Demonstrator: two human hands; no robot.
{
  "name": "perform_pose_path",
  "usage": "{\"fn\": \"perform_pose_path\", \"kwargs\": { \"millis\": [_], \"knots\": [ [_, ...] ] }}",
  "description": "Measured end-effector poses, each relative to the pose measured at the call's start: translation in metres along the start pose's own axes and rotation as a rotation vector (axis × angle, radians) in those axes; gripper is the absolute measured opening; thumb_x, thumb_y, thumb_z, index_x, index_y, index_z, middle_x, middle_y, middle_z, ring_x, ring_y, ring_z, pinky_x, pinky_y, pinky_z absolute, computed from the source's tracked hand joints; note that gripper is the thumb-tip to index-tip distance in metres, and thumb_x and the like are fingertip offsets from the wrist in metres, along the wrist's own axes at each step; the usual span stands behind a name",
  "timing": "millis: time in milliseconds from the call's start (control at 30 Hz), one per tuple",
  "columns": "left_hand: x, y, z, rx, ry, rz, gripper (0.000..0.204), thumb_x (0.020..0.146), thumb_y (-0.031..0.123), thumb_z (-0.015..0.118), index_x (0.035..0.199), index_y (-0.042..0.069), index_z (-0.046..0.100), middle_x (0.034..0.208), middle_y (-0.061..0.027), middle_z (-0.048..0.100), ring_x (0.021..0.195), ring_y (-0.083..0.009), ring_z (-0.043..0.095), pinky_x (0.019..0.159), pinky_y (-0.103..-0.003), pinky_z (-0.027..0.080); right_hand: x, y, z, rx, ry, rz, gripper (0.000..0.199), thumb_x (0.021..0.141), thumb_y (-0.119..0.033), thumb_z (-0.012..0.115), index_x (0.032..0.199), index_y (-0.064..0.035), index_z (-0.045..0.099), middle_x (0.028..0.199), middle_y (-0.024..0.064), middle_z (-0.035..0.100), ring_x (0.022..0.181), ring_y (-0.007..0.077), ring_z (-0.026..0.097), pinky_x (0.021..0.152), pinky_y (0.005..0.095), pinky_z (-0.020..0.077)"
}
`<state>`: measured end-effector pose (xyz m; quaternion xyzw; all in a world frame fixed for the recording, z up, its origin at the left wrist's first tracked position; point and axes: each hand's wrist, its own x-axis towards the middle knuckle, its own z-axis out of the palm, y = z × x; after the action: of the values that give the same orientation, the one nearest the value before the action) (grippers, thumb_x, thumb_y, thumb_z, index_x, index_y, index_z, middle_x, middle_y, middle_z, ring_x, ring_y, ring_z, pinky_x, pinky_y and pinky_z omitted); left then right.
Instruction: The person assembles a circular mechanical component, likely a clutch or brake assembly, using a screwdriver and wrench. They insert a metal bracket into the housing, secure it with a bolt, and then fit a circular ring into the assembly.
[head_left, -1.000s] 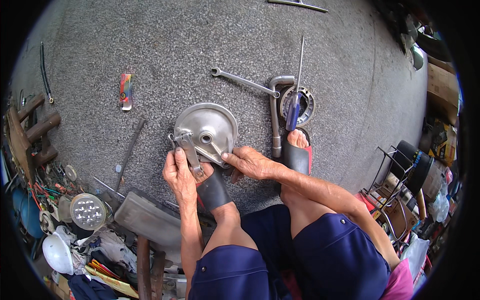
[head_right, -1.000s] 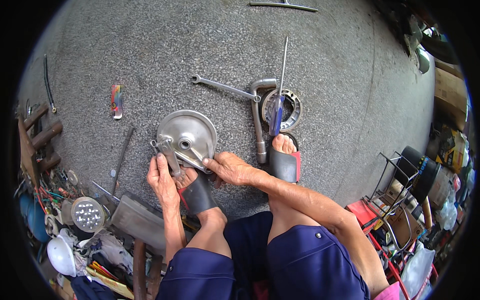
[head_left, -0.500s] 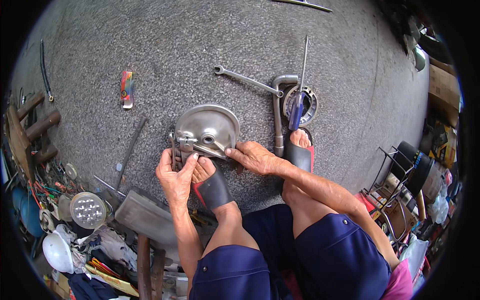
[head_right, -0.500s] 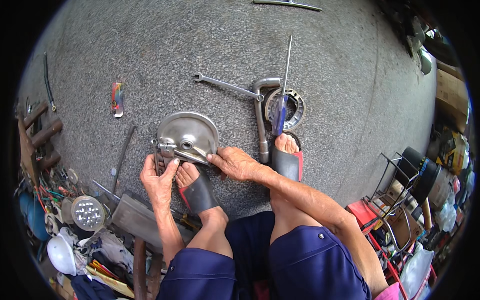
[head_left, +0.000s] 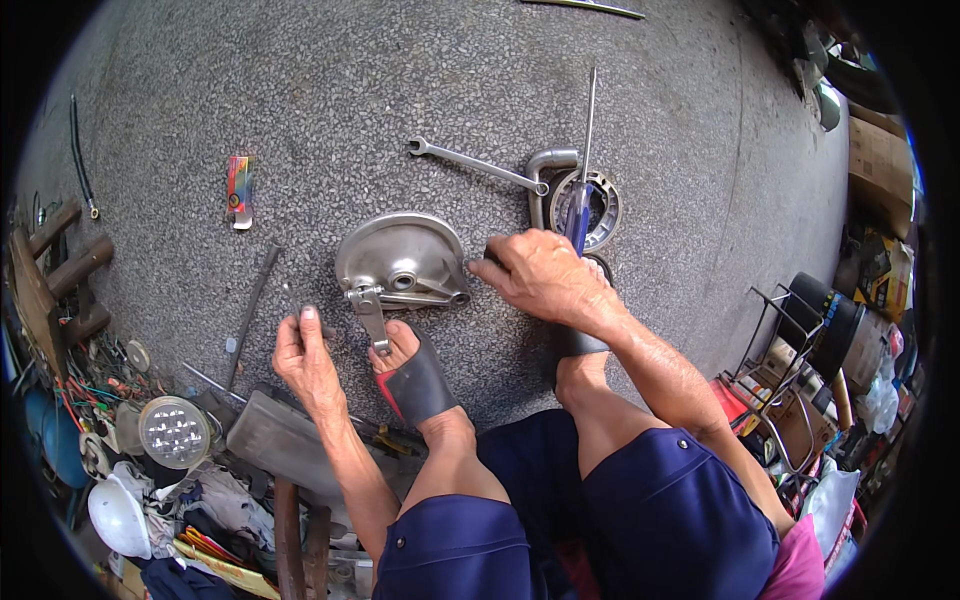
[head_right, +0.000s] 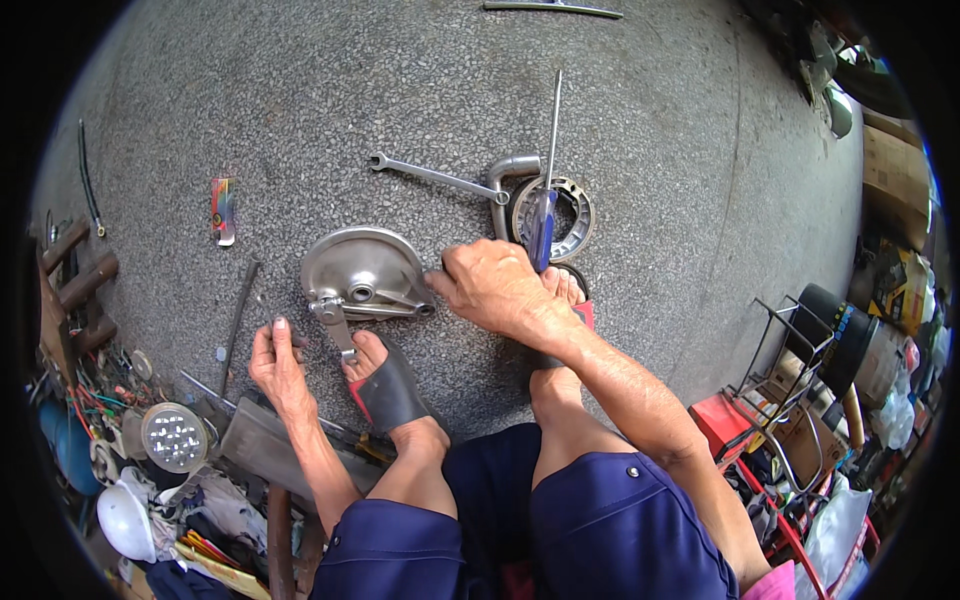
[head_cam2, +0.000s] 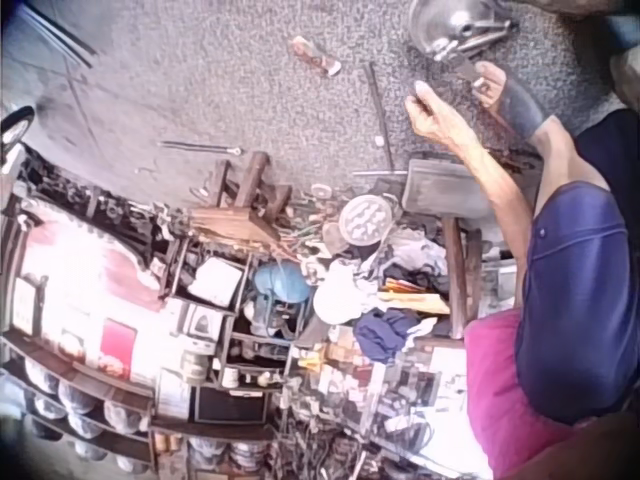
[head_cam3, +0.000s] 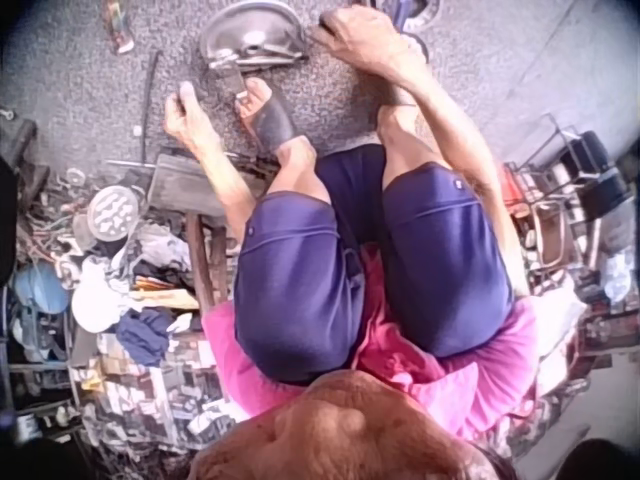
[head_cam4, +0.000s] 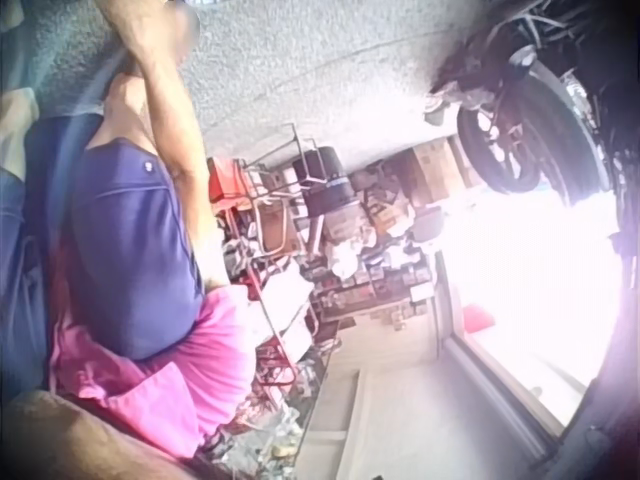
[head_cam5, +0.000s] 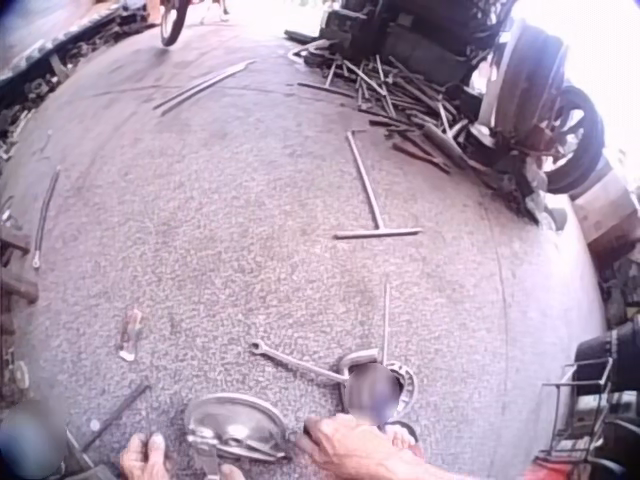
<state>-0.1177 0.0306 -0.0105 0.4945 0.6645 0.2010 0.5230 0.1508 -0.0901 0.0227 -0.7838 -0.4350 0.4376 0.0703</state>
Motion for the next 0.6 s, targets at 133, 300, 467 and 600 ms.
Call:
{"fn": "perform_pose_path", "kwargs": {
  "millis": [133, 300, 467, 600],
  "knots": [
    [0.013, -0.024, -0.015, 0.142, 0.126, 0.064, 0.023, 0.098, 0.020, 0.065, 0.089, 0.000, 0.063, 0.071, 0.0019, 0.054, 0.062, -0.0075, 0.043, 0.055, -0.026, 0.034, 0.023, 0.000, -0.020, 0.172, 0.070, -0.022, 0.045, 0.091, -0.039, 0.065, 0.099, 0.0055, 0.066, 0.080, 0.0266, 0.069, 0.080, 0.0431, 0.069, 0.074, 0.0495, 0.0553],
    [0.009, -0.024, -0.010, 0.814, 0.365, 0.710, 0.025, 0.096, 0.020, 0.065, 0.102, -0.004, 0.066, 0.078, -0.0080, 0.059, 0.074, -0.0148, 0.052, 0.068, -0.034, 0.045, 0.043, -0.002, 0.004, 0.515, -0.016, -0.088, 0.054, 0.084, -0.036, 0.075, 0.117, 0.0052, 0.065, 0.109, 0.0269, 0.069, 0.103, 0.0376, 0.069, 0.091, 0.0443, 0.0533],
    [-0.018, 0.017, 0.001, 0.285, -0.010, 0.139, 0.039, 0.102, 0.032, 0.058, 0.099, -0.006, 0.066, 0.068, -0.0090, 0.066, 0.059, -0.0136, 0.059, 0.055, -0.028, 0.044, 0.018, -0.020, 0.002, 0.443, 0.232, -0.266, 0.036, 0.082, -0.024, 0.074, 0.104, 0.0043, 0.071, 0.085, 0.0185, 0.061, 0.079, 0.0371, 0.063, 0.069, 0.0465, 0.0496],
    [-0.031, 0.044, 0.001, -0.242, -0.331, -0.353, 0.072, 0.098, 0.066, 0.045, 0.125, 0.000, 0.053, 0.093, -0.0120, 0.071, 0.076, -0.0166, 0.067, 0.062, -0.030, 0.051, -0.028, -0.049, 0.001, 0.308, 0.353, -0.451, 0.039, 0.077, -0.012, 0.079, 0.111, 0.0012, 0.067, 0.093, 0.0136, 0.061, 0.077, 0.0283, 0.065, 0.062, 0.0366, 0.0533]
  ]
}}
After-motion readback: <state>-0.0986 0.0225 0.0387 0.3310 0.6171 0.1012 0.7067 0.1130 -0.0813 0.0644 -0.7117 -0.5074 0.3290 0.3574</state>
